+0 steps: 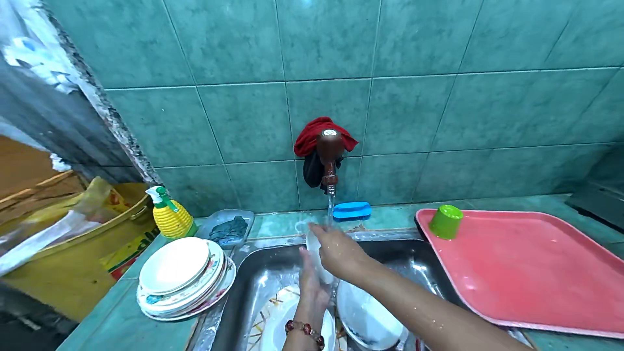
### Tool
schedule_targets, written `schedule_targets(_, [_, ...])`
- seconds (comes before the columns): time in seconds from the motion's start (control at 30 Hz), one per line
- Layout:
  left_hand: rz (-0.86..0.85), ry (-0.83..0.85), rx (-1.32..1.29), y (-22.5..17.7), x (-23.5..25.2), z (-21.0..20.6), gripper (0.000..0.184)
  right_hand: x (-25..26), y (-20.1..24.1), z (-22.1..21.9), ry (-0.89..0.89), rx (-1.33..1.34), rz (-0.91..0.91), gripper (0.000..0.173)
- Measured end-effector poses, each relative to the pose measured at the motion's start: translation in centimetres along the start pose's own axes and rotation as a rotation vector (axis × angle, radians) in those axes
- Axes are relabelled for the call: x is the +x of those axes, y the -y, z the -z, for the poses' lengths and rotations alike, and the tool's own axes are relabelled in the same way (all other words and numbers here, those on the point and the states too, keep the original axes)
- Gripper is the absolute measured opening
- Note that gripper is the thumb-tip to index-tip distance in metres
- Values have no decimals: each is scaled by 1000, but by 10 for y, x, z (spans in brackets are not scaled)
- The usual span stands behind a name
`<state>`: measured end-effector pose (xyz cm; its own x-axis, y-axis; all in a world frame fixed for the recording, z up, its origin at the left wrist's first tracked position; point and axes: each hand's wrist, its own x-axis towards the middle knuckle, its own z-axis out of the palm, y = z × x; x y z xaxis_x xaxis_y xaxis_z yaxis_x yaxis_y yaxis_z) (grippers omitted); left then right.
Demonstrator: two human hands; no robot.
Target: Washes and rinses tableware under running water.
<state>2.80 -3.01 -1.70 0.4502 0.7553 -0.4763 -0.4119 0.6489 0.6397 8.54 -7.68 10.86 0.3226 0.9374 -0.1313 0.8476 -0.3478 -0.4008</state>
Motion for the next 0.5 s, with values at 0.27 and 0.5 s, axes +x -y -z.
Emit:
schedule_targets(0.27, [75,95,-104,-23,-17,-17,72,16,-35,-11,-213,-1,-208,50])
schedule_targets(0.5, [-14,1,96,-36,-18,-18,63,-3,-32,-56,103,-99,166,55])
